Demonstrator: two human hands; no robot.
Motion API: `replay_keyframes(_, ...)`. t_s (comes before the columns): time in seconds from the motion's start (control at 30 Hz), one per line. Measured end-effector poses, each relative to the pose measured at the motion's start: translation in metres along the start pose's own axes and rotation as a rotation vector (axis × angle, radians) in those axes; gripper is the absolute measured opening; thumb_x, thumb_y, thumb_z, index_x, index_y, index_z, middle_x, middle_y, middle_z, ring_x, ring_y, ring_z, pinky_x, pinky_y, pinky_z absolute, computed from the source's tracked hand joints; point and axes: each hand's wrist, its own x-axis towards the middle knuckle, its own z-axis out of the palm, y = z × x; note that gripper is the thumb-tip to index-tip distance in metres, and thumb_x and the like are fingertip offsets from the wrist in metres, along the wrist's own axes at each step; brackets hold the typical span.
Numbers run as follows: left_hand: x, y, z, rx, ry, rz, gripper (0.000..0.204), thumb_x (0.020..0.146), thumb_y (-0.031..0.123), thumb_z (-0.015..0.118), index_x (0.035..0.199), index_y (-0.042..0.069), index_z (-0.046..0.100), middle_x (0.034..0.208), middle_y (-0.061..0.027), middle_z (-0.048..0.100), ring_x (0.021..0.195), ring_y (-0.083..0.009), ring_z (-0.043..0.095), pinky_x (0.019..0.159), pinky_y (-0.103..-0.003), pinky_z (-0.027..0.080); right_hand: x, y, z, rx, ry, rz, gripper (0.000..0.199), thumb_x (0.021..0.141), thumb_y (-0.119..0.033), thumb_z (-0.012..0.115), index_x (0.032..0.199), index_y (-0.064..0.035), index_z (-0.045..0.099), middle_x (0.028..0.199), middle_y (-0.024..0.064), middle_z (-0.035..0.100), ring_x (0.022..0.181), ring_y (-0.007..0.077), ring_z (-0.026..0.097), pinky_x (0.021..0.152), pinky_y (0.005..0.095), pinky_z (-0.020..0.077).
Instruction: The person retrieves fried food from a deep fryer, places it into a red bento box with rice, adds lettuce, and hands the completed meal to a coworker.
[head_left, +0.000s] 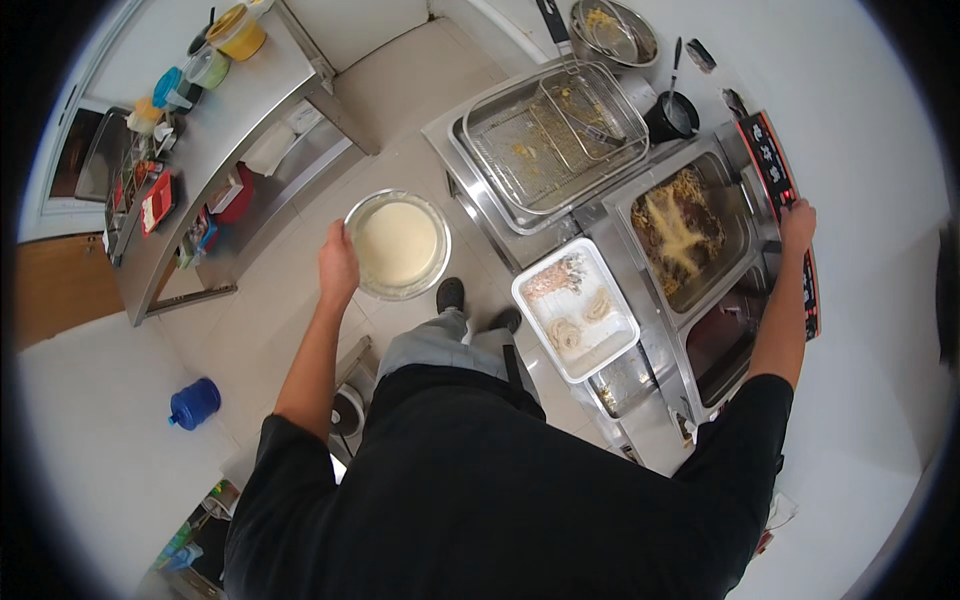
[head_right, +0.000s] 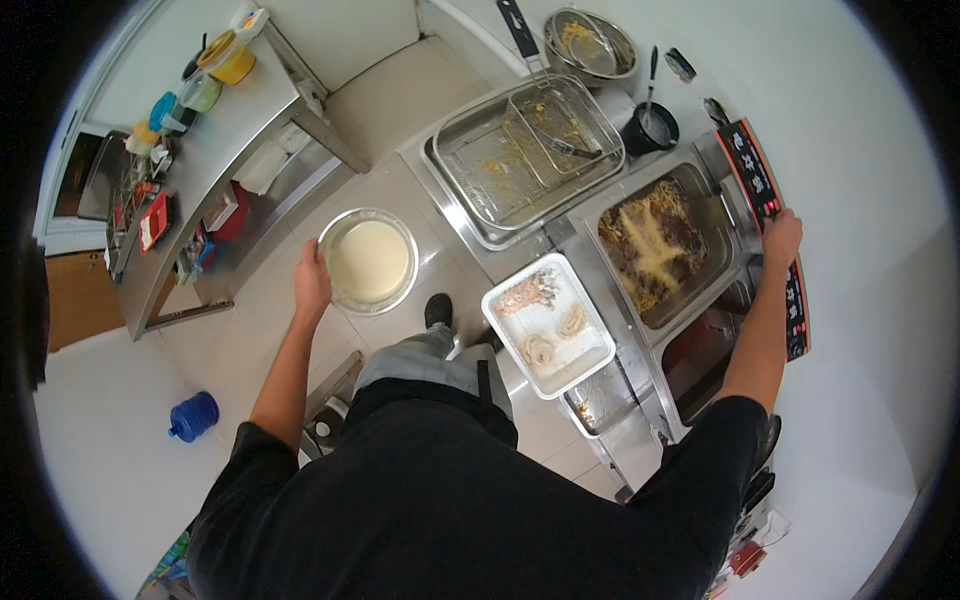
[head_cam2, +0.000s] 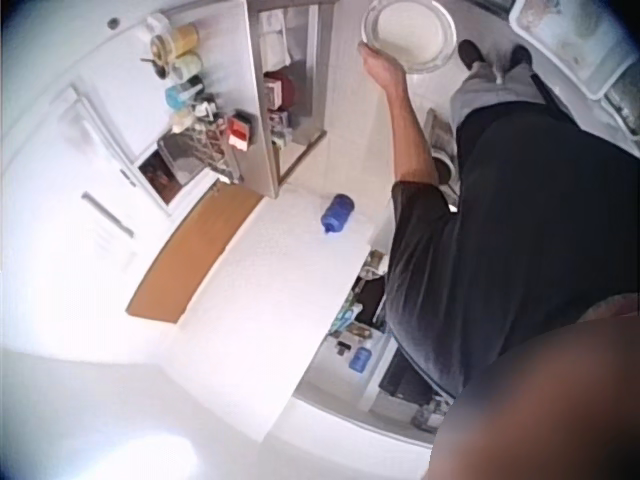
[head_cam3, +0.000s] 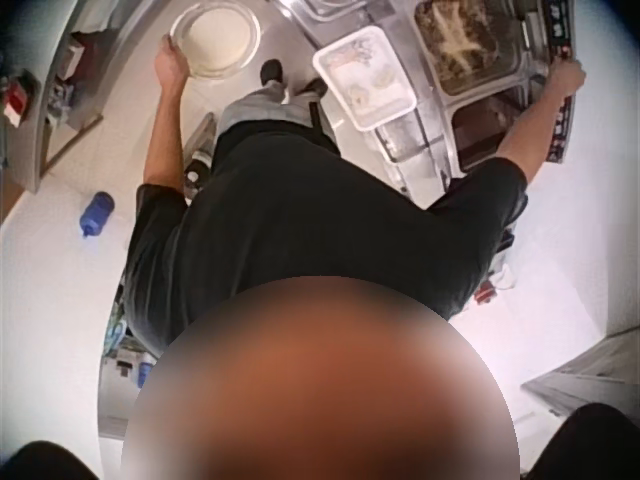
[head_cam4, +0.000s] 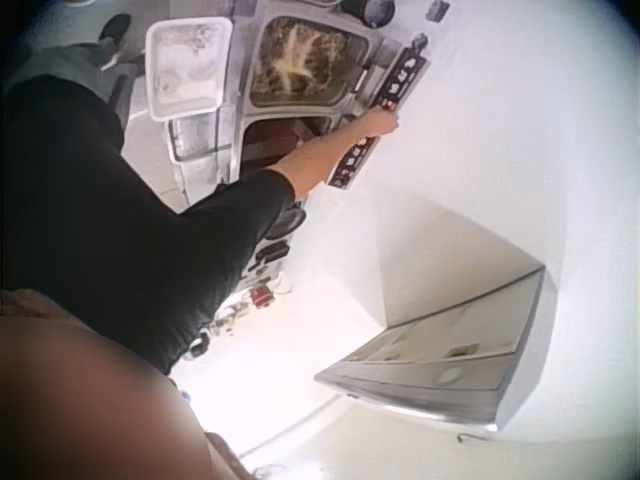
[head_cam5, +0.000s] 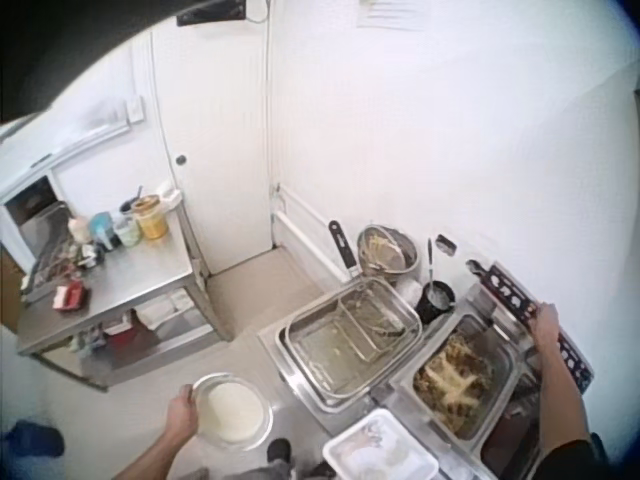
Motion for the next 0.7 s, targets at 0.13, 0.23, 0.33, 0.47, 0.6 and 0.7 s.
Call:
replay_keyframes(0.13, 0.026, -0.022, 0.043, 0.011, -0.016, -0.013, 0.026, 0.102, 0.018, 0.044, 0.120, 0.002, 0.053, 0.088, -0.0311, 0.065, 0.085, -0.0503, 0.063, 0.072, -0.057, 0.049, -0.011, -0.006, -0.032, 0.111, -0.106, -0.139, 0.030, 0.075, -0.011, 0.078, 0.098, 0.0005, 0.062, 0.097, 0.0169, 0.063, 0.097, 0.0384, 0.062, 0.086, 0.0450, 0.0507)
replay_keyframes(0.23, 0.044, -0.037, 0.092, 0.047, -0.085, 0.038, 0.026, 0.100, 0.015, 0.042, 0.121, 0.003, 0.050, 0.092, -0.0309, 0.065, 0.087, -0.0506, 0.063, 0.073, -0.058, 0.050, -0.011, -0.013, -0.065, 0.232, -0.017, -0.208, 0.028, 0.084, -0.016, 0.075, 0.105, -0.0001, 0.064, 0.103, 0.0183, 0.065, 0.093, 0.0345, 0.064, 0.084, 0.0421, 0.0515)
replay_keyframes(0.33, 0.059, -0.054, 0.139, 0.051, -0.175, 0.109, 0.027, 0.099, 0.013, 0.039, 0.122, 0.003, 0.048, 0.099, -0.0302, 0.065, 0.091, -0.0503, 0.063, 0.076, -0.059, 0.050, -0.039, -0.027, -0.109, 0.494, 0.137, -0.059, 0.029, 0.094, -0.023, 0.068, 0.111, 0.0010, 0.065, 0.100, 0.0141, 0.068, 0.089, 0.0226, 0.066, 0.081, 0.0351, 0.0523)
replay_keyframes(0.47, 0.076, -0.062, 0.212, -0.001, -0.348, 0.087, 0.029, 0.100, 0.016, 0.036, 0.122, 0.003, 0.048, 0.109, -0.0304, 0.063, 0.095, -0.0512, 0.060, 0.082, -0.058, 0.048, -0.116, -0.070, -0.181, 1.154, -0.268, 0.170, 0.024, 0.094, -0.022, 0.067, 0.103, 0.0002, 0.065, 0.090, 0.0074, 0.067, 0.081, 0.0147, 0.064, 0.075, 0.0285, 0.0520)
replay_keyframes(0.6, 0.085, -0.066, 0.280, -0.030, -0.449, 0.124, 0.029, 0.100, 0.014, 0.035, 0.123, 0.001, 0.047, 0.113, -0.0303, 0.061, 0.098, -0.0523, 0.058, 0.083, -0.058, 0.047, -0.138, -0.166, -0.224, 1.196, -0.589, 0.213, 0.025, 0.095, -0.023, 0.067, 0.103, -0.0002, 0.064, 0.089, 0.0054, 0.066, 0.077, 0.0110, 0.062, 0.070, 0.0252, 0.0509)
replay_keyframes(0.7, 0.092, -0.070, 0.334, -0.176, -0.464, 0.143, 0.030, 0.098, 0.014, 0.038, 0.124, 0.000, 0.046, 0.114, -0.0296, 0.060, 0.100, -0.0523, 0.057, 0.085, -0.057, 0.046, -0.111, -0.270, -0.203, 1.091, -0.624, 0.205, 0.036, 0.094, -0.030, 0.067, 0.110, 0.0023, 0.061, 0.094, 0.0086, 0.066, 0.081, 0.0146, 0.064, 0.074, 0.0279, 0.0522)
